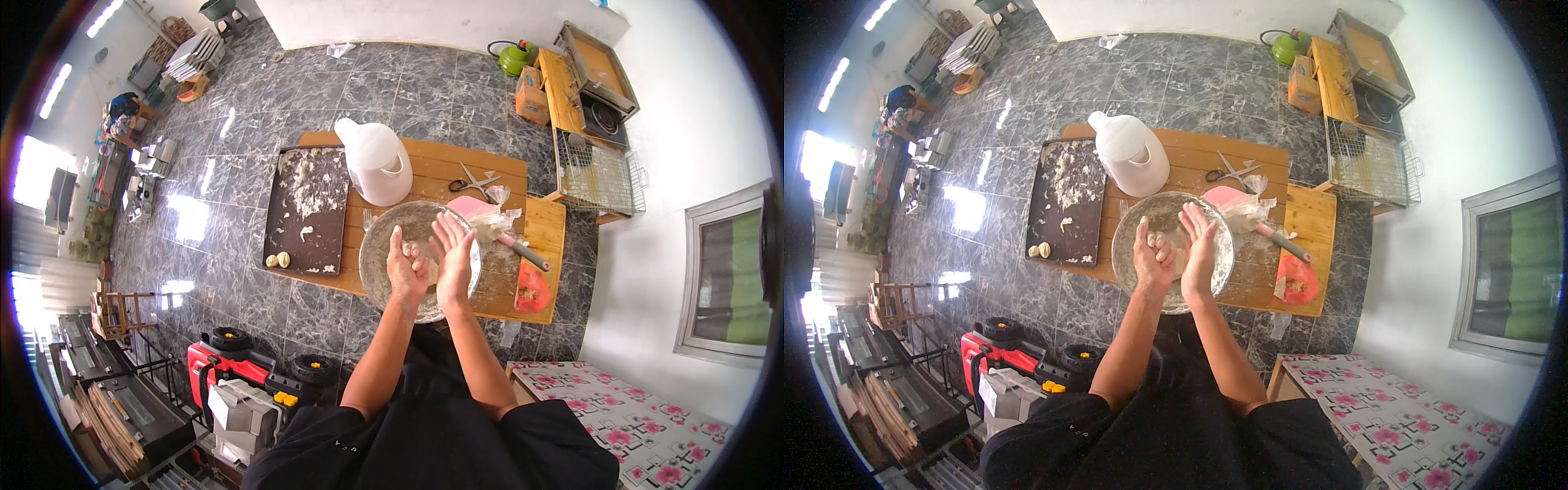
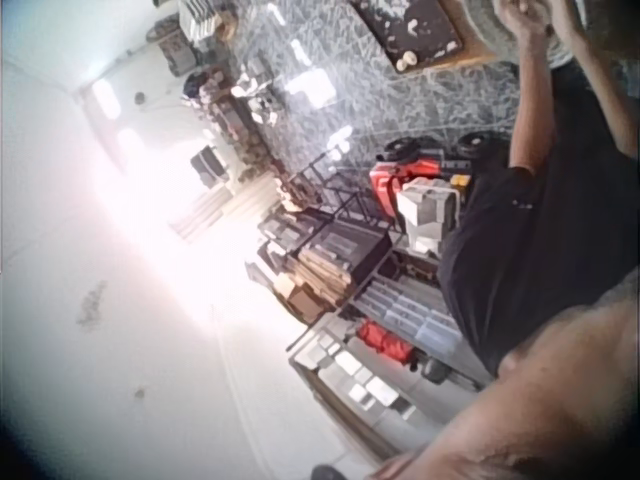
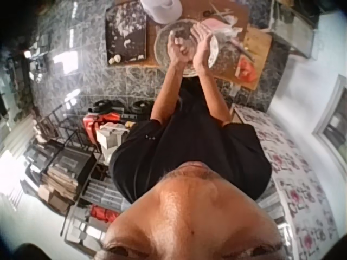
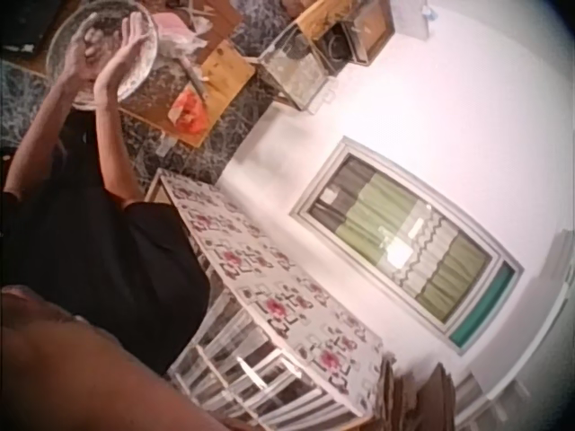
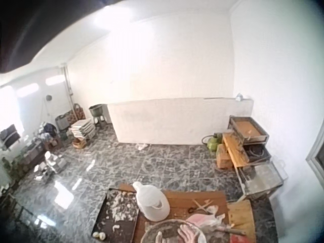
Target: The person shapes pieces of dough into balls by hand, presses a fork onto them to create a pattern, and places them onto a tray.
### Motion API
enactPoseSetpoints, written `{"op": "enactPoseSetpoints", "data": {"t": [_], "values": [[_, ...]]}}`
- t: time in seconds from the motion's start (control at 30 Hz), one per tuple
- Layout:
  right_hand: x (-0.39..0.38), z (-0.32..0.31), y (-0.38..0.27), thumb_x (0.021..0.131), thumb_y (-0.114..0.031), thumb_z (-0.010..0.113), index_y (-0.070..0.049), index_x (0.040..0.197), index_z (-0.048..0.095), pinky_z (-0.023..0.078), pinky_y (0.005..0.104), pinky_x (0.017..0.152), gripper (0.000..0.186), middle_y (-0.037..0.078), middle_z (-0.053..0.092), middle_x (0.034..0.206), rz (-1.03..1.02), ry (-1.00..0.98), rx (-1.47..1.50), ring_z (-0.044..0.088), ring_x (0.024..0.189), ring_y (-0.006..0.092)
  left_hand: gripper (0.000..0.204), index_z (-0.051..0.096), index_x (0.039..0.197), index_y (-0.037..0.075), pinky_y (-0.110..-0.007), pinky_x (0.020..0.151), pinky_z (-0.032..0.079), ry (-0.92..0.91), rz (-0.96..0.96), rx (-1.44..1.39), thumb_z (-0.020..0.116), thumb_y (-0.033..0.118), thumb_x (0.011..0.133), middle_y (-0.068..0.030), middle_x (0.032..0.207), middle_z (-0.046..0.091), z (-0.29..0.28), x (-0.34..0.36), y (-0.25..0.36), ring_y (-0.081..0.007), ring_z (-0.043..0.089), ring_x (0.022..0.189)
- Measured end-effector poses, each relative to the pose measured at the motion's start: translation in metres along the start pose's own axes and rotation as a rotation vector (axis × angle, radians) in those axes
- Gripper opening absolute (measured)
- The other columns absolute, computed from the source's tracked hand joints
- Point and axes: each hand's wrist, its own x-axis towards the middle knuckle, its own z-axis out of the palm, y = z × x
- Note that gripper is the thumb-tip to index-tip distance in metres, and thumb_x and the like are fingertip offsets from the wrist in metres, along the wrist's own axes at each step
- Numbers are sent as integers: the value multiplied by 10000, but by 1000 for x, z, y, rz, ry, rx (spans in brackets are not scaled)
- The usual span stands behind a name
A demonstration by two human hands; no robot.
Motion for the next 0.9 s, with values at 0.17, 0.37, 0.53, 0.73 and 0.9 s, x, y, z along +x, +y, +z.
{"op": "enactPoseSetpoints", "data": {"t": [0.17, 0.37, 0.53, 0.73, 0.9], "values": [[4, -25, 33, 1026, -478, 300, -6, 1378, 420, 323, 372, 1114, 601, 137, 468, 1410, 665, -217, 595, 443, 1302, 233, 464, 532, 574, 49, -232, 412, 326, -138, 401, 645, 520, 253, 991, -71, 566, 564, 14, -22, 8, -95, 449, 448], [16, -55, 86, 1000, -309, 498, -71, 1257, 504, 549, 297, 849, 351, 77, 603, 1141, 667, -337, 871, 632, 1018, 186, 425, 623, 643, -48, -288, 588, 459, -531, 936, 1004, 444, 112, 994, -132, 682, 655, 22, -43, 22, -172, 606, 633], [4, -16, 41, 948, -354, 604, -156, 650, 453, 290, 213, 429, 388, -43, 382, 503, 710, -44, 439, 359, 410, 68, 477, 625, 678, -19, -285, 696, 474, -172, 916, 805, 386, 190, 1034, -109, 724, 654, -12, -33, 27, -172, 601, 680], [-21, 15, 22, 999, -265, 509, -48, 834, 640, 499, 295, 705, 303, 64, 646, 788, -109, -196, -354, 612, 724, 143, 411, 587, 1067, 41, -382, 884, 459, -99, 3, 191, 415, 410, 1015, -77, 1039, 605, -33, -15, 12, -211, 573, 983], [-35, 15, 7, 1018, -203, 448, 20, 1042, 640, 369, 379, 1047, 295, 99, 697, 980, -536, -249, -690, 632, 1030, 209, 368, 601, 969, 47, -334, 688, 507, 78, 24, 271, 518, 405, 984, -54, 872, 605, -8, -24, 5, -161, 586, 779]]}}
